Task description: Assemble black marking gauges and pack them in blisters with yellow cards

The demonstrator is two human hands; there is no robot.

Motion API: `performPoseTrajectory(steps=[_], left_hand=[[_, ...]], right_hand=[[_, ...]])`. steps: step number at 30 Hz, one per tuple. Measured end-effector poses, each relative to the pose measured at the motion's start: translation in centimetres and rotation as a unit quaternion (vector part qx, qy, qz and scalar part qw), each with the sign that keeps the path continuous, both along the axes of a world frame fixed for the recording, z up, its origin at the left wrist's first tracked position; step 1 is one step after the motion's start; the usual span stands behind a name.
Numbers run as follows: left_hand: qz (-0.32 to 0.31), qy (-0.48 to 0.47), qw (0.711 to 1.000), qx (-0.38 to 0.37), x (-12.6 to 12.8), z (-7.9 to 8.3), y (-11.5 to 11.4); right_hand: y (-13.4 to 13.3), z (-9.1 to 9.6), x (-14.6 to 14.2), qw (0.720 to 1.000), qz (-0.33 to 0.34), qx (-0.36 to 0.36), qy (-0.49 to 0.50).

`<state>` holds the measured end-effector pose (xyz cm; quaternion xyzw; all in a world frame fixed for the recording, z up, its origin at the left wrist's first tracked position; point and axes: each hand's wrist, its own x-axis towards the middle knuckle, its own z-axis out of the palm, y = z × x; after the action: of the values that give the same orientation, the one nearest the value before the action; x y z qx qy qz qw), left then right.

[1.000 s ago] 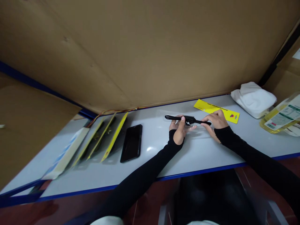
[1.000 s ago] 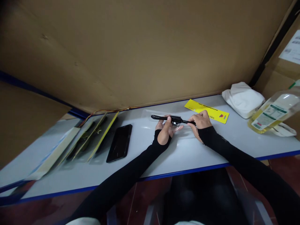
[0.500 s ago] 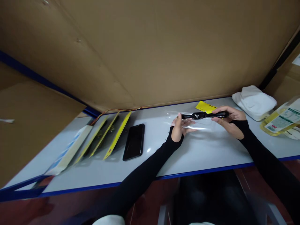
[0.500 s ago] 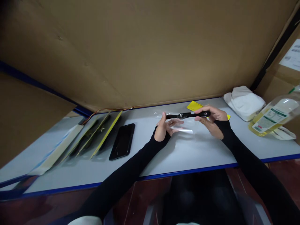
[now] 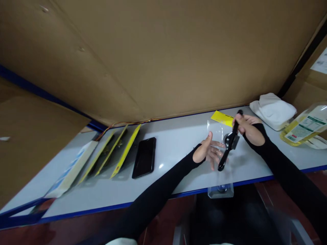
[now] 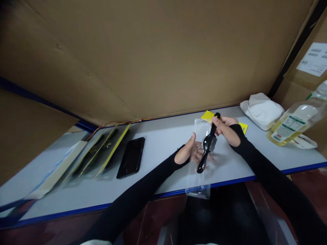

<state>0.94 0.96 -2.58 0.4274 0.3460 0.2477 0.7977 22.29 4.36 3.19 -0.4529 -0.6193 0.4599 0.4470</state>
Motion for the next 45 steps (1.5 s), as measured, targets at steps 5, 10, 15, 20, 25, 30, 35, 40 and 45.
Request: performPoseTrajectory(steps=[5, 10, 15, 20, 25, 30, 35, 40, 45], left_hand=[[-0.004, 0.004, 0.997, 0.083, 0.9, 0.0, -1.3], [0.002, 0.019, 0.992, 0.128, 0.9, -0.8, -1.5], [0.006, -0.014, 0.992, 0.123, 1.0, -1.3, -1.4], [0.015, -0.050, 0.991, 0.126, 1.2, -1.2, -1.4], [0.015, -0.047, 0.991, 0.121, 1.3, -0.7, -1.5], [0.017, -0.037, 0.993, 0.113, 1.2, -0.2, -1.5], [0.038, -0.035, 0.996, 0.078, 1.1, -0.3, -1.6], [0.049, -0.043, 0.997, 0.048, 1.5, -0.8, -1.4], [0.102, -0.052, 0.993, 0.021, 1.6, -0.3, -1.2]], right_hand=[[0.2, -2.3, -1.0, 0.996, 0.049, -0.068, -0.042], [-0.3, -2.6, -1.3, 0.995, 0.033, -0.062, -0.074], [-1.0, -2.6, -2.2, 0.997, 0.016, -0.050, -0.058], [-1.3, -3.0, -2.8, 0.998, -0.023, -0.010, -0.055], [-1.1, -4.0, -2.7, 0.986, -0.066, 0.105, -0.114], [-0.9, -4.2, -2.4, 0.976, -0.113, 0.141, -0.124], [-0.5, -4.0, -2.4, 0.995, -0.071, 0.031, -0.060], [-0.6, -4.3, -2.6, 0.996, 0.021, -0.082, -0.027], [1.2, -6.0, -1.5, 0.989, -0.052, 0.043, -0.135]])
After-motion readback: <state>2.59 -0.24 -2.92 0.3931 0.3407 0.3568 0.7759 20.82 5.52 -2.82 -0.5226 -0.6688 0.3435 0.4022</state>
